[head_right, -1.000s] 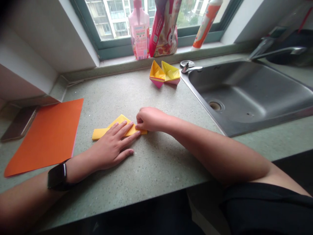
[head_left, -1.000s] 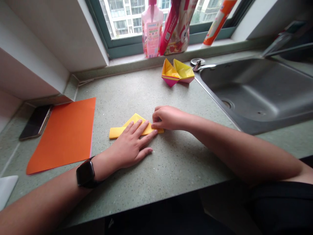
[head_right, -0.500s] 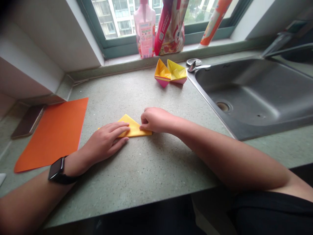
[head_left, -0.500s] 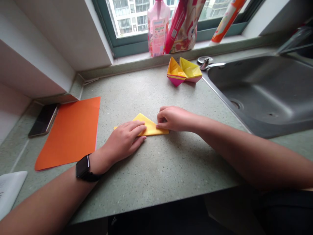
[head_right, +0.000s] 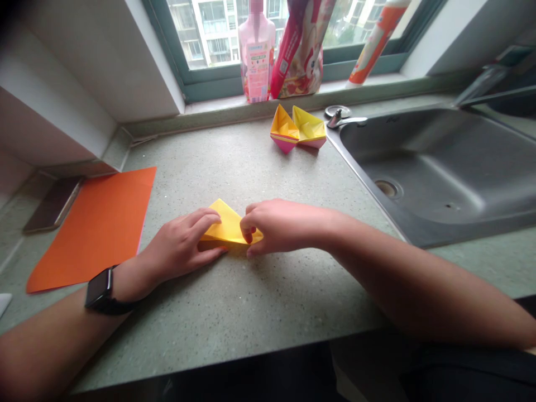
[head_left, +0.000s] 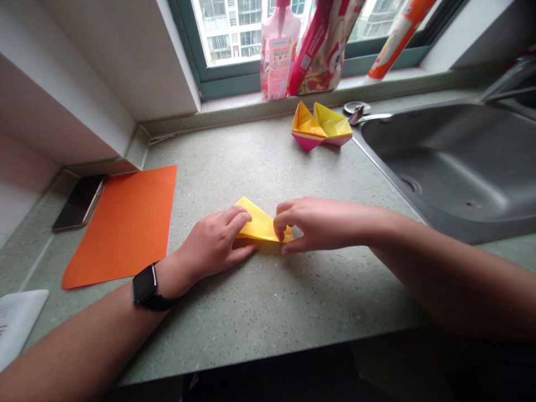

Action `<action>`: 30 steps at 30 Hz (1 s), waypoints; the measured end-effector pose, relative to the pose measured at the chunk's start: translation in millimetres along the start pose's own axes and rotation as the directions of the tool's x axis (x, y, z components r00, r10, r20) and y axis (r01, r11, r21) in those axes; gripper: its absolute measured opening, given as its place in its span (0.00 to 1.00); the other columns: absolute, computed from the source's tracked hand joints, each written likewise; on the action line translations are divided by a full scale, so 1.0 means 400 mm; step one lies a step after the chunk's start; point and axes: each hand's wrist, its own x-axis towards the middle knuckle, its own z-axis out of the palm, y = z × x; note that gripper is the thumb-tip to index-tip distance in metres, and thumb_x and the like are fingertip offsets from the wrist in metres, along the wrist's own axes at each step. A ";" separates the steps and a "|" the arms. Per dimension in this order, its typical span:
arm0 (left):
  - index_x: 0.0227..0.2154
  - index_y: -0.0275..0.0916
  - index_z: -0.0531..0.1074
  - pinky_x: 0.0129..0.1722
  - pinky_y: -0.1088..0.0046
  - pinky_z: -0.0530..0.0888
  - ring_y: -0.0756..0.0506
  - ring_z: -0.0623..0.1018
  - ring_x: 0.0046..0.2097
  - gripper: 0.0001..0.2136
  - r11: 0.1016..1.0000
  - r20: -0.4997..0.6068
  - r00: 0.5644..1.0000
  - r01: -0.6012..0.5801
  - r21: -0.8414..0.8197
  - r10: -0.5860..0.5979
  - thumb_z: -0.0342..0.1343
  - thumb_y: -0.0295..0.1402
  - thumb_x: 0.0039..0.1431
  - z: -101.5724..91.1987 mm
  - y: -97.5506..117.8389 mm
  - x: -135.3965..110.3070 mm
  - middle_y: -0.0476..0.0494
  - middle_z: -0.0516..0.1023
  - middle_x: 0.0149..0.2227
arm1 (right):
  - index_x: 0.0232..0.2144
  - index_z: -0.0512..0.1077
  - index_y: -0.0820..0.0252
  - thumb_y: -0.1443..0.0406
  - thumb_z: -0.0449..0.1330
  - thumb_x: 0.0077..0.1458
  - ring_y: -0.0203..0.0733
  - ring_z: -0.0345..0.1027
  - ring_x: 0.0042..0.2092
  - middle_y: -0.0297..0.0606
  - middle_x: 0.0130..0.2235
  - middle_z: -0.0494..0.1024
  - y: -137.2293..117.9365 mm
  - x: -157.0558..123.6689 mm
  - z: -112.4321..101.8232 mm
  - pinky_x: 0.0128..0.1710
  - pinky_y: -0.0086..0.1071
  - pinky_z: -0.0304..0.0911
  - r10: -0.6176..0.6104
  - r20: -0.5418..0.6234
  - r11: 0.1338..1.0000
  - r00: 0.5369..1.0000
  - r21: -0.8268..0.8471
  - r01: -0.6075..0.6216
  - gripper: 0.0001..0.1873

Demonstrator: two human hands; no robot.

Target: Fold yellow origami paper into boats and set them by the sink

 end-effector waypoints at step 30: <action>0.47 0.40 0.77 0.41 0.64 0.77 0.40 0.83 0.40 0.09 0.995 0.077 0.997 0.001 0.102 -0.009 0.54 0.37 0.77 -0.027 0.004 0.034 0.42 0.85 0.39 | 0.44 0.81 0.56 0.66 0.60 0.64 0.44 0.72 0.38 0.41 0.40 0.84 0.033 0.035 0.001 0.37 0.33 0.57 0.120 -0.087 0.989 0.989 -0.077 -0.127 0.10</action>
